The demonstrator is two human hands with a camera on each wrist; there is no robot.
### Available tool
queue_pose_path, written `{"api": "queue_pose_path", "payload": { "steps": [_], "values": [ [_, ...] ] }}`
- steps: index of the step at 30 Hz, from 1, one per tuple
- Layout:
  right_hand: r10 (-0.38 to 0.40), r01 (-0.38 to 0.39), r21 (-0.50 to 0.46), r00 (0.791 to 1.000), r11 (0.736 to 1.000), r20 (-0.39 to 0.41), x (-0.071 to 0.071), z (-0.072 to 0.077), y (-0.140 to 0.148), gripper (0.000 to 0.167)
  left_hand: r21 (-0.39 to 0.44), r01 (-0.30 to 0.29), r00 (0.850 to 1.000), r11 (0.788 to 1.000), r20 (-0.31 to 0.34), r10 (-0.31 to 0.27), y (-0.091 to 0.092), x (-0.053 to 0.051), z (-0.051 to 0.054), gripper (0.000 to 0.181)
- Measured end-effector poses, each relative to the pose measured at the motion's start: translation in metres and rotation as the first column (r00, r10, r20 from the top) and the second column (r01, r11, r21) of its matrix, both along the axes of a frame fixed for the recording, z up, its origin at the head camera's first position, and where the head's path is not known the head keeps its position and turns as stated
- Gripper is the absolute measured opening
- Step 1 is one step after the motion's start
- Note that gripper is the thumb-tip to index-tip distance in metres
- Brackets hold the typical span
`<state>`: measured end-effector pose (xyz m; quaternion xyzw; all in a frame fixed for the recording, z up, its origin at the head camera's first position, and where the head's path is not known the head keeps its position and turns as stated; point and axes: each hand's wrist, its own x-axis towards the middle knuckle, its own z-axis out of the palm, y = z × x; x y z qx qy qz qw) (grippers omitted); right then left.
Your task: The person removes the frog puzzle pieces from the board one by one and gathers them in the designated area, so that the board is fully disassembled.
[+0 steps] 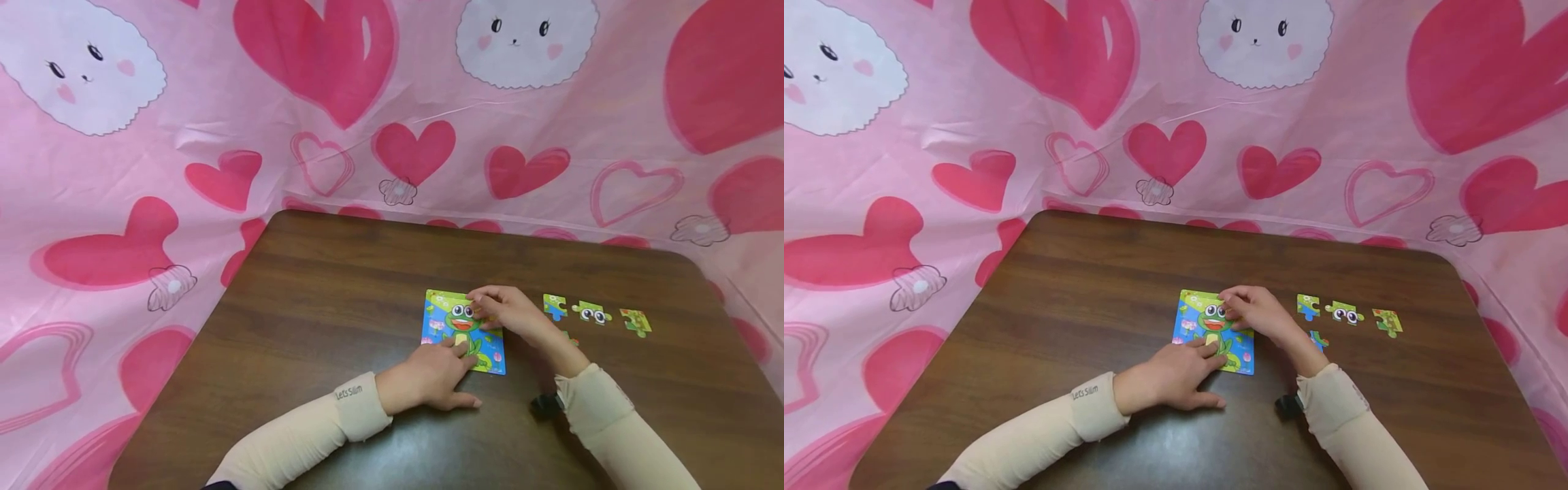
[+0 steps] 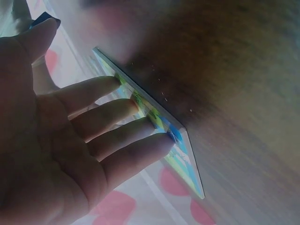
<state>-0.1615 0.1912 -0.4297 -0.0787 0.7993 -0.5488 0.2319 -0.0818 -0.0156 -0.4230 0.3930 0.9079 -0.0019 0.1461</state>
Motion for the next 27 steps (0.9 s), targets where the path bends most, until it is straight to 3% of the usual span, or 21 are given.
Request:
{"api": "queue_pose_path", "payload": {
  "steps": [11,17,27],
  "values": [
    [0.025,-0.026,0.036,1.0,0.999,0.016,-0.001,-0.008,-0.013,0.04,0.001,0.004,1.0,1.0,0.018,-0.004,-0.001,0.0,0.001,0.072],
    [-0.018,0.019,0.064,1.0,0.998,-0.012,-0.002,-0.012,-0.014,0.039,0.007,0.006,1.0,1.0,0.02,-0.006,-0.001,0.0,0.001,0.072],
    [0.003,-0.001,0.11,1.0,0.994,-0.023,-0.002,-0.009,-0.015,0.035,0.008,0.003,1.0,1.0,0.022,-0.003,-0.001,0.0,0.003,0.071]
  ]
}}
